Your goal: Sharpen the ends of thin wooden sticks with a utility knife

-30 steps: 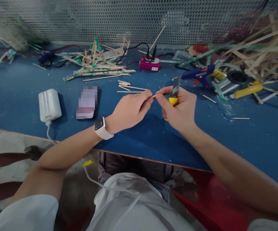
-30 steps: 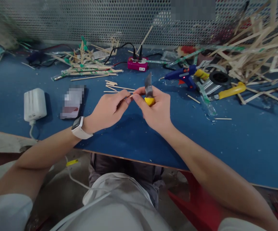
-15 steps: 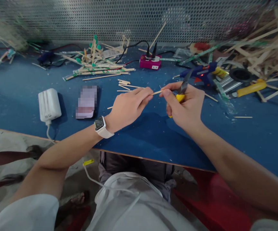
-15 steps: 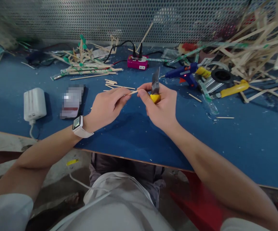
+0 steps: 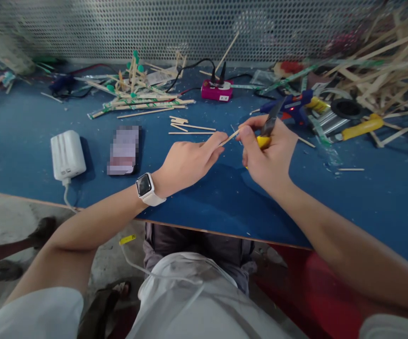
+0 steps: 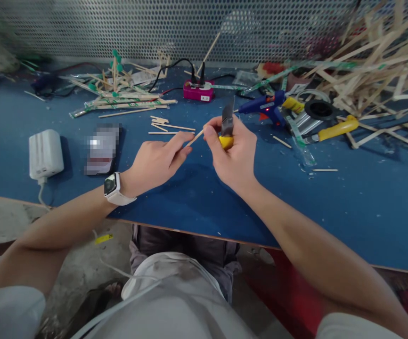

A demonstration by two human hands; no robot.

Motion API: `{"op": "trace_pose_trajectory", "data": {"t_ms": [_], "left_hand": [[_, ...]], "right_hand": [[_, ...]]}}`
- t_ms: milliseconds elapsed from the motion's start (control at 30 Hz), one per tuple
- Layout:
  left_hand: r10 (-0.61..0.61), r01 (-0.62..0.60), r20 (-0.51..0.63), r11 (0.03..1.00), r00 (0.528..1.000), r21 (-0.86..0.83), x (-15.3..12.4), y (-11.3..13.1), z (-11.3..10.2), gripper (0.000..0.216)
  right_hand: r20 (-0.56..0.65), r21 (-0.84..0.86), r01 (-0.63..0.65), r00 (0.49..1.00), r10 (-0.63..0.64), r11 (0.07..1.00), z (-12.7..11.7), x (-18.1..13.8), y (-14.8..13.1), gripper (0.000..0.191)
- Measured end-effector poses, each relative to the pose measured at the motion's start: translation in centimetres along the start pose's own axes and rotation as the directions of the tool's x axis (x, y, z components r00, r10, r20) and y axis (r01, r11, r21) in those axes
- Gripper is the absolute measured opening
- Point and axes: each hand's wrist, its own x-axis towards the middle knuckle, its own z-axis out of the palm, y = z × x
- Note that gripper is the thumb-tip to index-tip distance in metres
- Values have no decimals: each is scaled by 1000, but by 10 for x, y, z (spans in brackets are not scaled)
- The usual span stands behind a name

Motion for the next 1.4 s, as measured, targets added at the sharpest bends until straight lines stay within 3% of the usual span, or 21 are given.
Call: {"op": "trace_pose_trajectory", "data": {"t_ms": [200, 333, 433, 600, 700, 833, 967, 1167, 1267, 1400], "left_hand": [[-85, 83, -2, 982, 996, -167, -1, 1, 0, 32], [-104, 86, -57, 963, 993, -256, 1, -5, 3, 23], [-88, 59, -84, 951, 993, -305, 1, -6, 4, 21], [-72, 35, -92, 935, 993, -352, -1, -2, 2, 16], [-78, 46, -76, 935, 994, -352, -1, 0, 0, 12], [-98, 59, -81, 921, 992, -386, 0, 1, -3, 8], [-95, 51, -72, 883, 993, -466, 1, 2, -8, 9], [-69, 65, 14, 828, 997, -557, 0, 4, -18, 7], [-76, 76, 24, 838, 997, -540, 0, 4, -18, 14], [-75, 34, -60, 864, 995, -503, 0, 3, -14, 26]], "right_hand": [[30, 12, -3, 1000, 3, 1000, -4, 3, -7, 29], [174, -98, 101, 981, -83, 990, -8, 4, -8, 38], [308, -81, 191, 938, -158, 978, -7, 2, -7, 32], [338, -56, 221, 922, -190, 974, -3, -1, -10, 24], [381, -41, 146, 917, -120, 988, -5, -2, -15, 28], [476, 110, -118, 878, 52, 987, -9, -3, -21, 36], [590, 304, -360, 798, 122, 882, -9, 1, -27, 38], [698, 404, -571, 697, 163, 715, -10, 6, -30, 37], [691, 417, -596, 698, 187, 686, -10, 6, -31, 45], [628, 443, -592, 741, 239, 673, -6, 3, -33, 45]]}}
